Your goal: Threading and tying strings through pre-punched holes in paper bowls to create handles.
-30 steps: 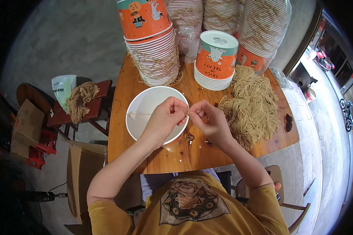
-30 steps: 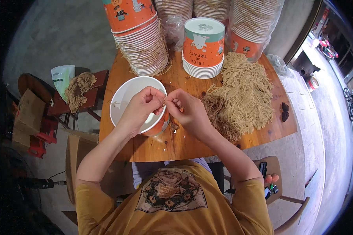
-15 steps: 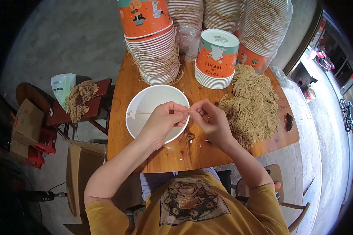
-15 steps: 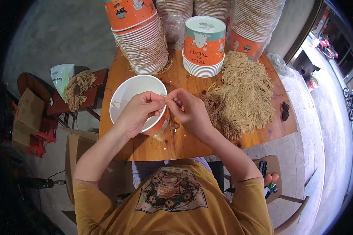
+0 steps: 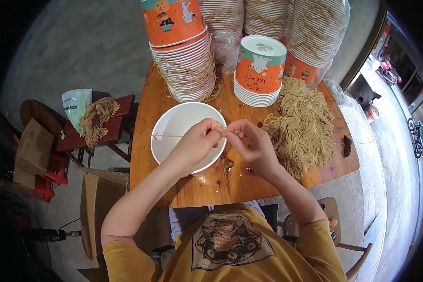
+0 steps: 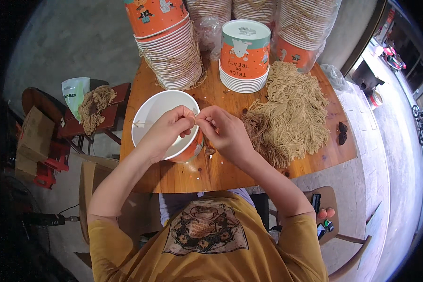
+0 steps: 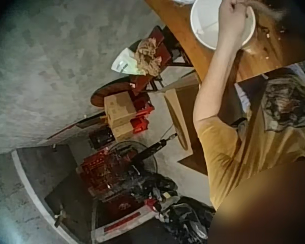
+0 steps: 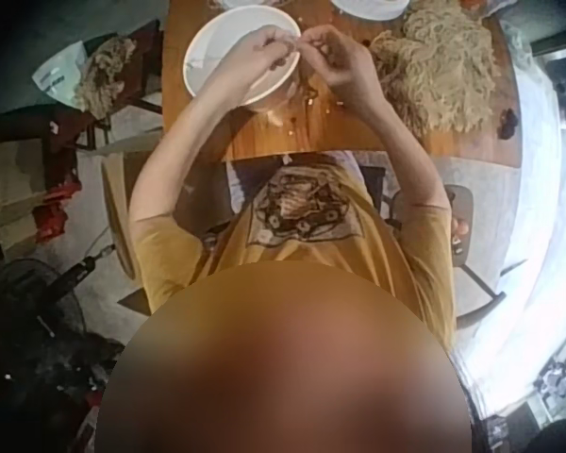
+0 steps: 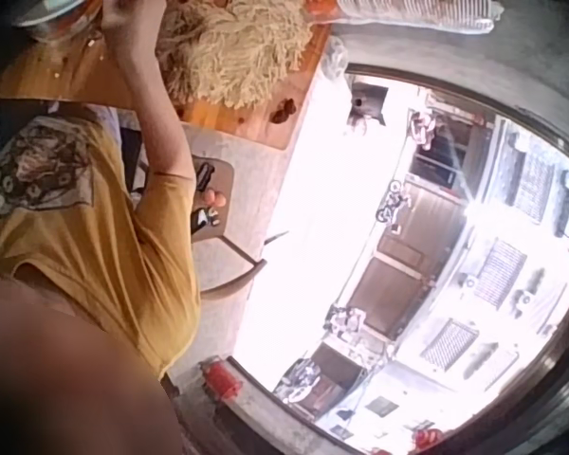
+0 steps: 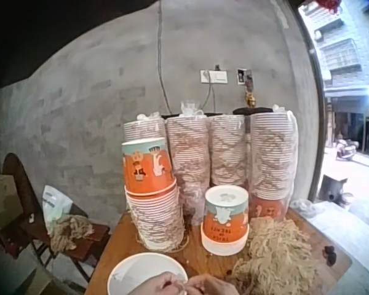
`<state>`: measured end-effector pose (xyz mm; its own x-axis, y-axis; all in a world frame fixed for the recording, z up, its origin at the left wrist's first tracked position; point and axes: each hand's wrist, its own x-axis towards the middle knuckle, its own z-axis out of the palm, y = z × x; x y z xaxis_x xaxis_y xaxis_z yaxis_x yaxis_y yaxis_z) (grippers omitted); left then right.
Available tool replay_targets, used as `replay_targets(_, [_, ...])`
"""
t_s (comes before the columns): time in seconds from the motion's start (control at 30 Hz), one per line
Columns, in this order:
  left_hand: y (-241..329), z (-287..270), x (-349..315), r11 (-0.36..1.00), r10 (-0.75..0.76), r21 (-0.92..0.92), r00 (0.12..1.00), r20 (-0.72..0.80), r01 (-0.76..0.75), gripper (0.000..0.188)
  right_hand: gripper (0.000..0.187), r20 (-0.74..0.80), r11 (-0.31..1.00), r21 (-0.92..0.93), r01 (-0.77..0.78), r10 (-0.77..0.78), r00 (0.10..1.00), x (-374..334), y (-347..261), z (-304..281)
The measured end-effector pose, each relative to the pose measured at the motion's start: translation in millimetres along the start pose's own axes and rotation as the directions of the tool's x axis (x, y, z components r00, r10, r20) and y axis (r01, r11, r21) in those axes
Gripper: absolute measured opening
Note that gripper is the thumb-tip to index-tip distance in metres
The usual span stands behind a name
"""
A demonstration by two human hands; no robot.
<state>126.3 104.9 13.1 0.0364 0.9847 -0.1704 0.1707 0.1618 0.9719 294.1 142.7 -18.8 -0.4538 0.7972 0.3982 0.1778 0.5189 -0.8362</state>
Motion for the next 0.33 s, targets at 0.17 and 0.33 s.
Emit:
replay_targets(0.17, [-4, -6, 7, 0.97, -0.097, -0.216, 0.991, 0.09, 0.115, 0.006, 0.014, -0.013, 0.997, 0.069, 0.027, -0.026, 1.0, 0, 2, 3])
replay_targets(0.33, [-5, -11, 9, 0.952, -0.119, -0.256, 0.975, 0.189, 0.166, 0.006, 0.014, 0.022, 0.99, -0.104, 0.097, -0.095, 0.995, 1, 3, 1])
